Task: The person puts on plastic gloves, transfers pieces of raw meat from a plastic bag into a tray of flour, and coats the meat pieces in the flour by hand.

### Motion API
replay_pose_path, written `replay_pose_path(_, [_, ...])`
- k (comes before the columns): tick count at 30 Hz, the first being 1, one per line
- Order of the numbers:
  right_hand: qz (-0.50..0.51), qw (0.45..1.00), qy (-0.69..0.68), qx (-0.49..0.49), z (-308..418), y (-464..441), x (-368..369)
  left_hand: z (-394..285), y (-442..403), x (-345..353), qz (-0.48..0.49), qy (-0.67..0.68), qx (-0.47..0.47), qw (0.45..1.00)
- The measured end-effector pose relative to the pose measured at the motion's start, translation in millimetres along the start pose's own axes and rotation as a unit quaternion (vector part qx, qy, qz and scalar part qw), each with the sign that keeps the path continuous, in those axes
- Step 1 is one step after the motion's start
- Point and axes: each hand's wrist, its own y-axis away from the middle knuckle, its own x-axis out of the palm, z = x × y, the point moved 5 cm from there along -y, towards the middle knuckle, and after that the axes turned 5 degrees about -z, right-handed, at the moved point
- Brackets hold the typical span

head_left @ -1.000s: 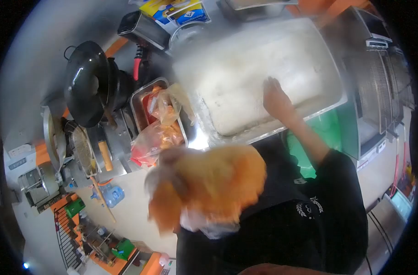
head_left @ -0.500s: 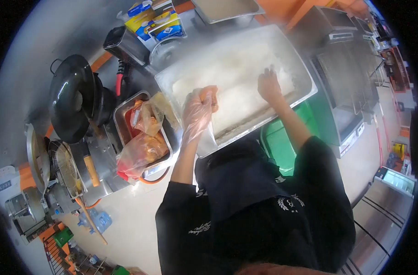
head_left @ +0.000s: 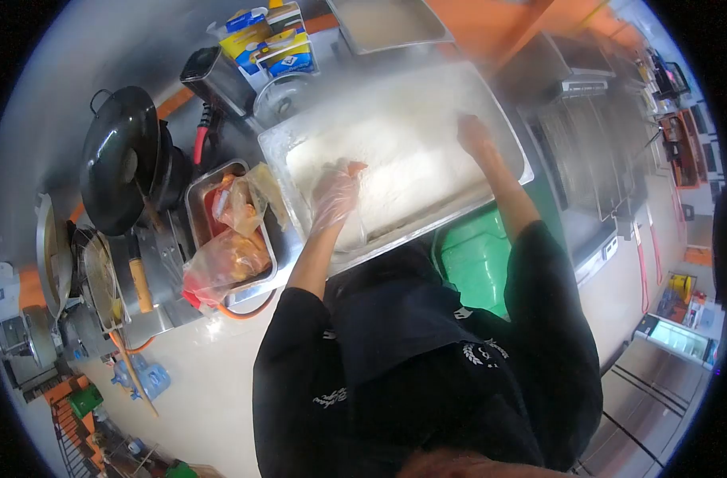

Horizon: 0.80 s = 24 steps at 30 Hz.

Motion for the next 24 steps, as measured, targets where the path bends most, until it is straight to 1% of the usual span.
replay_pose_path(2, [0.023, 1.000, 0.010, 0.009, -3.3, -15.4, -3.7, -6.7, 3.3, -1.1, -0.008, -0.053, 0.013, 0.998])
replay_pose_path(3, [-0.025, 0.999, -0.019, 0.007, -1.9, -15.5, -12.9, -12.1, 5.7, -4.2, -0.012, -0.080, 0.019, 0.997])
replay_pose_path(5, [-0.120, 0.990, -0.079, 0.003, 1.1, -6.4, -29.7, -19.4, 10.8, -8.7, 0.008, -0.091, 0.006, 0.996])
replay_pose_path(6, [-0.131, 0.986, -0.103, 0.003, -1.1, -2.6, -32.7, -21.1, 11.6, -9.5, 0.017, -0.095, 0.000, 0.995])
replay_pose_path(8, [-0.151, 0.977, -0.151, 0.002, -10.9, 5.9, -42.9, -14.4, 10.8, -3.8, 0.007, -0.068, 0.031, 0.997])
replay_pose_path(9, [-0.096, 0.955, -0.279, 0.004, -20.9, 6.3, -39.6, -11.9, 10.8, -2.0, 0.001, -0.053, 0.045, 0.998])
replay_pose_path(10, [-0.036, 0.915, -0.402, 0.009, -30.6, 10.5, -34.8, -16.8, 14.7, -7.8, -0.001, -0.057, 0.041, 0.998])
replay_pose_path(12, [-0.028, 0.931, -0.365, -0.001, -32.8, 10.3, -23.6, -22.3, 20.0, -14.2, -0.002, -0.060, 0.035, 0.998])
replay_pose_path(13, [-0.084, 0.976, -0.202, -0.016, -26.7, 3.7, -21.8, -23.3, 21.2, -15.0, -0.003, -0.059, 0.033, 0.998])
replay_pose_path(14, [-0.138, 0.990, -0.032, -0.028, -19.8, 0.8, -19.3, -21.6, 19.3, -10.7, -0.002, -0.052, 0.034, 0.998])
replay_pose_path(15, [-0.143, 0.988, -0.059, 0.010, -16.1, -0.1, -13.4, -20.4, 18.2, -6.3, -0.001, -0.045, 0.037, 0.998])
replay_pose_path(17, [-0.156, 0.977, -0.113, 0.087, -12.2, -5.5, -0.8, -12.2, 15.7, 5.3, -0.001, -0.052, 0.071, 0.996])
replay_pose_path(18, [-0.191, 0.974, -0.105, -0.059, -2.5, -5.3, -7.9, -10.1, 14.4, 6.3, -0.001, -0.055, 0.088, 0.995])
replay_pose_path(19, [-0.192, 0.965, -0.171, -0.046, -7.0, -6.5, -9.4, -7.4, 12.7, 7.6, 0.003, -0.047, 0.097, 0.994])
replay_pose_path(21, [-0.188, 0.935, -0.300, -0.024, -9.7, 2.1, -18.1, -1.6, 13.6, 10.3, 0.014, -0.028, 0.108, 0.994])
replay_pose_path(22, [-0.172, 0.874, -0.454, 0.003, -14.9, 9.9, -15.7, -2.6, 14.7, 7.7, 0.030, -0.001, 0.103, 0.994])
replay_pose_path(23, [-0.150, 0.789, -0.594, 0.031, -20.0, 19.2, -12.3, -3.2, 16.5, 5.3, 0.047, 0.026, 0.097, 0.994])
replay_pose_path(24, [-0.106, 0.741, -0.660, 0.059, -20.8, 23.6, -14.3, -3.2, 17.2, 3.6, 0.063, 0.053, 0.093, 0.992])
